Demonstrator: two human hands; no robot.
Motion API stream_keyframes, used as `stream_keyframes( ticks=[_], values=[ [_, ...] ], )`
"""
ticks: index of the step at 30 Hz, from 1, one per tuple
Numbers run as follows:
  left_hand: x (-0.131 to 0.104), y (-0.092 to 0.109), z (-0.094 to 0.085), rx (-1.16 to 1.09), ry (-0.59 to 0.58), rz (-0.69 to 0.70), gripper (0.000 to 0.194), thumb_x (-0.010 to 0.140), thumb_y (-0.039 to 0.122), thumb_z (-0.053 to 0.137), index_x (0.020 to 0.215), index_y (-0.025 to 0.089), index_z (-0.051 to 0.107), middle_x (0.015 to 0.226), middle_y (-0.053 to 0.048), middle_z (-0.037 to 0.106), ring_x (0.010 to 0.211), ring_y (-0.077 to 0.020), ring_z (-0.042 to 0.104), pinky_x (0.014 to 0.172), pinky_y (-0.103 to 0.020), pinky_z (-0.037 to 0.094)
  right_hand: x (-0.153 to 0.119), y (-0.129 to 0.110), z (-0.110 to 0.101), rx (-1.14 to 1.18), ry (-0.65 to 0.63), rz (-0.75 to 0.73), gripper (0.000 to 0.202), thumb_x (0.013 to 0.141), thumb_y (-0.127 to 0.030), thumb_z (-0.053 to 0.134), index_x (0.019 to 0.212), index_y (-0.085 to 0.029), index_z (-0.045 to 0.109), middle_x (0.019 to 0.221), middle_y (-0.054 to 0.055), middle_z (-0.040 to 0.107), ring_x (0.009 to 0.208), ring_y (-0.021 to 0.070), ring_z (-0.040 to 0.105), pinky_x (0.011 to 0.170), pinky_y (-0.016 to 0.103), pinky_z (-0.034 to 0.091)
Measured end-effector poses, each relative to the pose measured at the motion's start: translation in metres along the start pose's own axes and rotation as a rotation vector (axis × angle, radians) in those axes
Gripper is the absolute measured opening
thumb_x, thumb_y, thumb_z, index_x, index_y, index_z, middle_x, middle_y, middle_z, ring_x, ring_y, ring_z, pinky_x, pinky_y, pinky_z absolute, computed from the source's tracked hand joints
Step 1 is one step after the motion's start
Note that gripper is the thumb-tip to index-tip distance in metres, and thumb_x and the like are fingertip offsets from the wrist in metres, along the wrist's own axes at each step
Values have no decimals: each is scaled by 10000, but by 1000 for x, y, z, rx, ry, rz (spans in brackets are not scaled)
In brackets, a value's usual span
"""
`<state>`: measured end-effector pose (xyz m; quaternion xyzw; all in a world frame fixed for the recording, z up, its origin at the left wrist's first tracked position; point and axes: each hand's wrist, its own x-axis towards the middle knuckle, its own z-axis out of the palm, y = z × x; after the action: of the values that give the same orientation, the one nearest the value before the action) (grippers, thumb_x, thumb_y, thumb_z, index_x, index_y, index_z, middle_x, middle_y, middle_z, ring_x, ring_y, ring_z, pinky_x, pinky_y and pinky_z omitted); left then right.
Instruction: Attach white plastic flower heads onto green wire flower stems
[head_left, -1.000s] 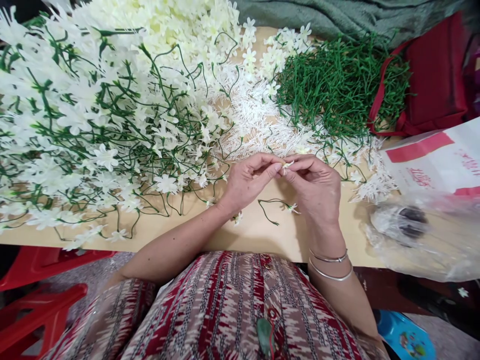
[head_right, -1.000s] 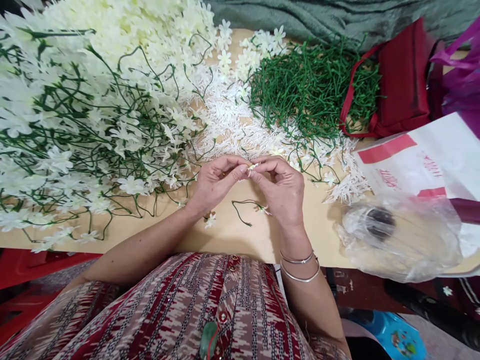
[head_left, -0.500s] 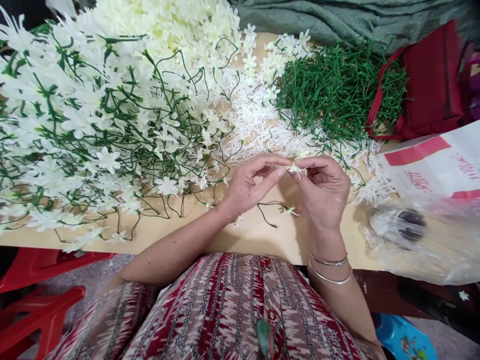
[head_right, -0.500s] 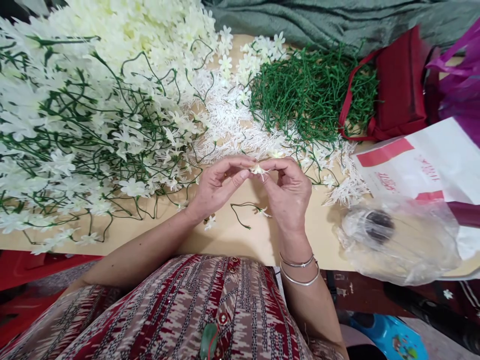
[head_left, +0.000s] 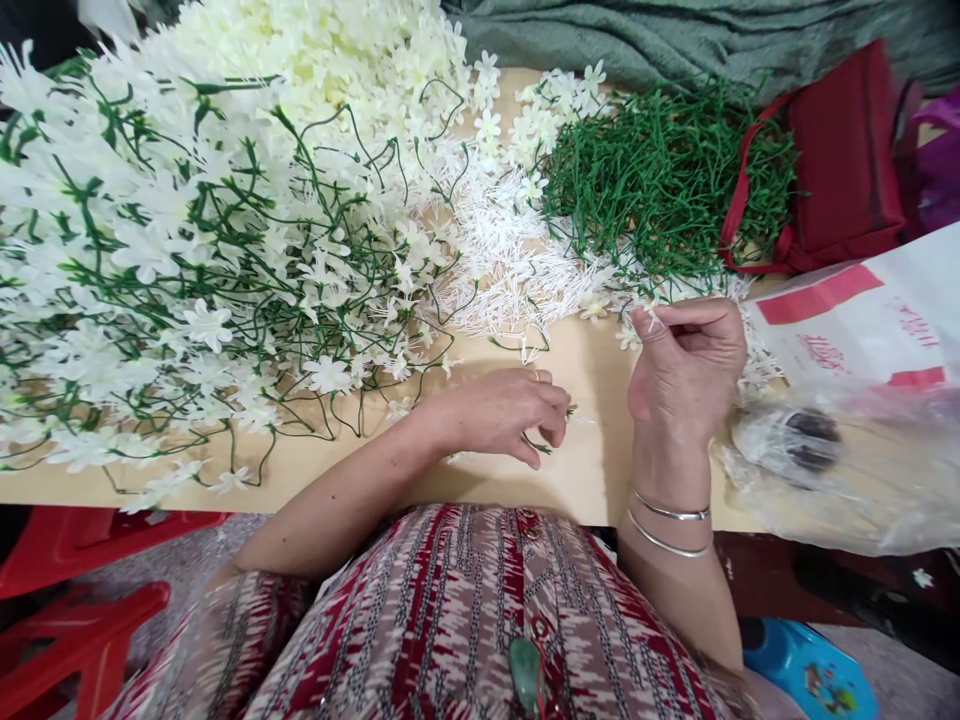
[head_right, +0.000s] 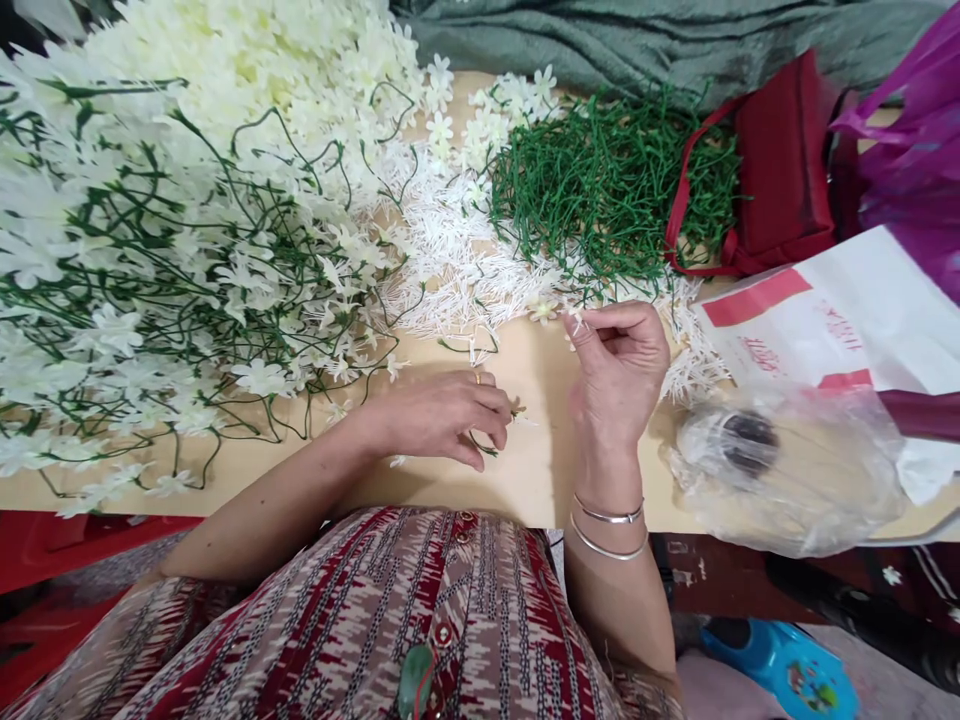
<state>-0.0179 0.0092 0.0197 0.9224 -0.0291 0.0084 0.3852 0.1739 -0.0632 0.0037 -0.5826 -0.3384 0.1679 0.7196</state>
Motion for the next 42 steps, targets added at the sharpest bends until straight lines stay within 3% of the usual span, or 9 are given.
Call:
stream_keyframes(
  ticks=[2,6,11,15,19,23,25,33,42],
  values=[
    [1,0,3,38,-18,0,56,894,238,820,891,214,769,1038,-45,772,985,-210,699,964,-350,471,1,4,-3,-10,-12,31,237,764,-313,913,799,-354,682,819,0,640,838,236,624,772,411,529],
    [2,1,4,-90,-5,15,147,974,232,715,836,224,764,995,-37,793,973,-196,716,985,-347,468,2,9,-6,-36,-13,68,192,789,-360,888,847,-373,705,812,-12,676,812,240,658,751,425,547],
    [-1,4,-2,-402,14,-81,231,1076,278,533,1124,242,755,1084,-40,814,950,-164,737,903,-291,502,-1,4,-2,14,-86,166,169,778,-390,888,856,-373,738,810,-25,702,757,213,647,735,416,555],
    [-4,12,-11,-347,192,-338,288,1105,320,421,1180,206,675,1041,-48,759,906,-167,684,859,-290,488,-3,1,4,104,-165,273,212,715,-387,928,823,-307,764,806,-32,714,738,176,632,779,390,556],
    [-5,16,-12,-386,392,-443,257,1092,300,385,1169,196,607,938,-36,668,836,-182,634,793,-311,491,-1,3,2,166,-274,353,270,672,-407,953,824,-304,755,803,-40,698,716,165,620,765,381,553],
    [-2,6,-2,-375,646,-388,271,1100,387,395,1044,212,594,834,-34,634,769,-197,610,748,-337,503,0,2,-3,156,-467,427,237,746,-455,905,863,-328,743,812,-16,698,722,183,633,763,409,560],
    [0,0,3,-340,705,-360,273,1098,413,431,999,218,595,809,-36,649,793,-204,626,767,-343,518,-2,1,-3,154,-516,473,256,734,-497,907,852,-339,742,806,-9,707,708,193,635,750,423,566],
    [4,-6,11,-372,817,-346,293,1063,448,548,934,211,662,741,-4,652,638,-146,578,615,-299,464,-4,-8,2,244,-469,633,288,632,-411,984,787,-311,763,745,-47,714,660,134,614,696,327,535],
    [4,-4,10,-467,857,-354,304,1049,472,561,918,212,647,685,22,562,591,-125,464,561,-287,392,-3,-7,0,172,-497,612,291,644,-467,967,781,-307,766,707,-28,703,635,152,599,607,330,504]
  ],
)
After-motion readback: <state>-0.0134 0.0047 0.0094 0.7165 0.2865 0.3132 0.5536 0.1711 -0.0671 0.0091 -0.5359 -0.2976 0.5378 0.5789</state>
